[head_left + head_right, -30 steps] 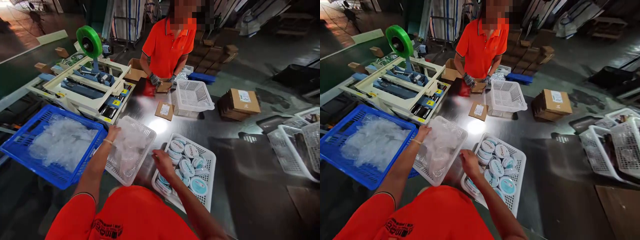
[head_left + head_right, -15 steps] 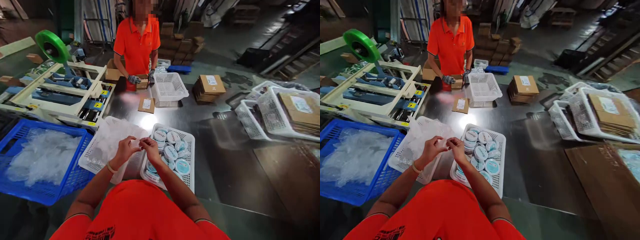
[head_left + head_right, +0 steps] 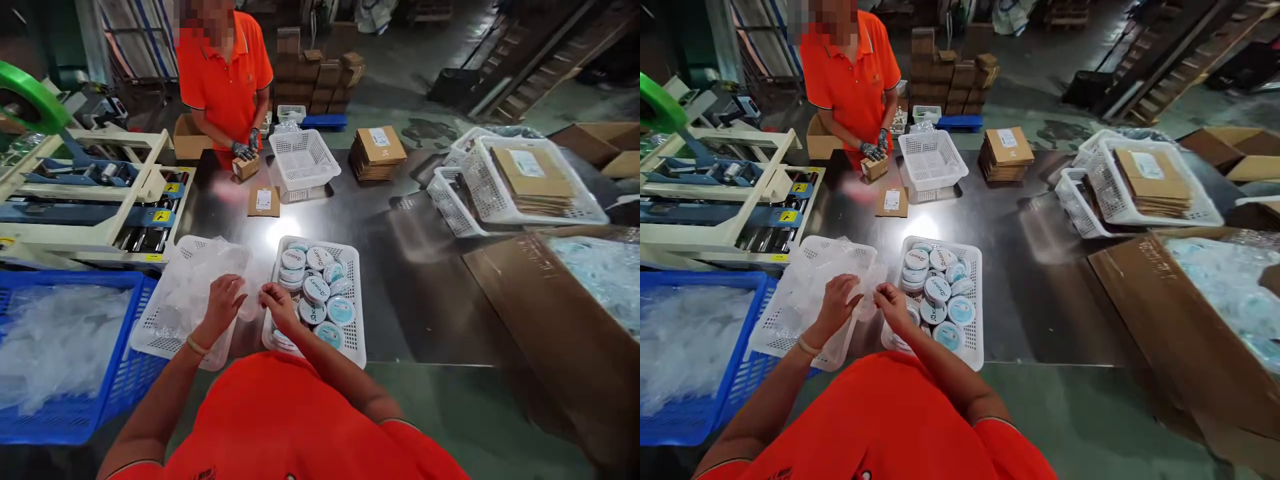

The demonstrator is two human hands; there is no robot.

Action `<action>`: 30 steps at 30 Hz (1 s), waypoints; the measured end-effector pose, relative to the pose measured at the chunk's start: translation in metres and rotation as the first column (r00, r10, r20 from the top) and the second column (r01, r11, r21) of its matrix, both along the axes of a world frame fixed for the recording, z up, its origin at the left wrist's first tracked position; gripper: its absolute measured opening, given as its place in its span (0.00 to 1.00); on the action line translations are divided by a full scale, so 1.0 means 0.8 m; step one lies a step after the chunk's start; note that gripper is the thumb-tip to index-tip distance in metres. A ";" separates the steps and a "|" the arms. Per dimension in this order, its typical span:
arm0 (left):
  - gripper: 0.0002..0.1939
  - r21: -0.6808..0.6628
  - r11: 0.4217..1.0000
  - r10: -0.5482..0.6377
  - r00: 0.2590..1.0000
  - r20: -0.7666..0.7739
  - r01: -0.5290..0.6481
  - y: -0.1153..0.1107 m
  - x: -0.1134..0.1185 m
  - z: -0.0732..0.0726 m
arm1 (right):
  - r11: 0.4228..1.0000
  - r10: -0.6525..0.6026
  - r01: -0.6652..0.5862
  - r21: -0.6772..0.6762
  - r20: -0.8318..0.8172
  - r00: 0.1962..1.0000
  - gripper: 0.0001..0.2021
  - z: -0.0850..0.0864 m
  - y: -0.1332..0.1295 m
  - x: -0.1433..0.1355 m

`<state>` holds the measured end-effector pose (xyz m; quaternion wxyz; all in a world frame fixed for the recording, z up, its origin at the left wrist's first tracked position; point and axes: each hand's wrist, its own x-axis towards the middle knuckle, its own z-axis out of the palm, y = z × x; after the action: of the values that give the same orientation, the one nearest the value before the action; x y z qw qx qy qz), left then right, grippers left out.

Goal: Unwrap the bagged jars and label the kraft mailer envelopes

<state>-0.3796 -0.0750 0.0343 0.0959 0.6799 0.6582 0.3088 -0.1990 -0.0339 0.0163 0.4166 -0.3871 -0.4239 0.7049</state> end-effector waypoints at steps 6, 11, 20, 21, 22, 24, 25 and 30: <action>0.04 -0.072 0.997 0.027 0.904 0.427 0.004 -0.009 -0.002 0.041 | 0.993 0.041 -0.066 0.095 0.242 0.970 0.18 0.003 0.040 0.081; 0.10 -0.136 0.990 0.010 0.938 0.348 0.039 -0.015 -0.016 0.057 | 0.894 -0.446 0.241 0.378 0.696 0.563 0.17 -0.017 0.084 0.206; 0.29 -0.353 0.906 -0.146 0.955 0.257 0.234 -0.002 0.024 0.032 | 0.792 0.092 -0.609 -0.054 0.995 0.031 0.56 -0.026 0.112 0.181; 0.27 -0.346 0.913 -0.118 0.953 0.279 0.215 -0.002 0.022 0.032 | 0.793 0.075 -0.606 -0.060 0.997 0.000 0.57 -0.026 0.111 0.179; 0.23 -0.327 0.928 -0.078 0.950 0.304 0.180 -0.002 0.018 0.032 | 0.803 0.062 -0.593 -0.051 0.998 -0.001 0.55 -0.027 0.111 0.180; 0.12 -0.261 0.960 -0.010 0.938 0.346 0.106 -0.002 0.009 0.031 | 0.838 0.081 -0.545 -0.019 0.993 0.090 0.42 -0.026 0.117 0.194; 0.09 -0.226 0.971 0.003 0.935 0.355 0.083 -0.003 0.006 0.029 | 0.863 0.107 -0.506 -0.002 0.978 0.178 0.33 -0.024 0.124 0.204; 0.12 -0.246 0.966 -0.016 0.974 0.225 0.072 -0.003 0.011 0.027 | 0.988 -0.075 -0.058 0.142 0.781 0.620 0.19 -0.004 0.196 0.244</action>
<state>-0.3706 -0.0773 0.0561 0.2613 0.6380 0.6620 0.2939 -0.0037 0.1227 0.0131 0.2218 -0.6245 -0.6139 0.4288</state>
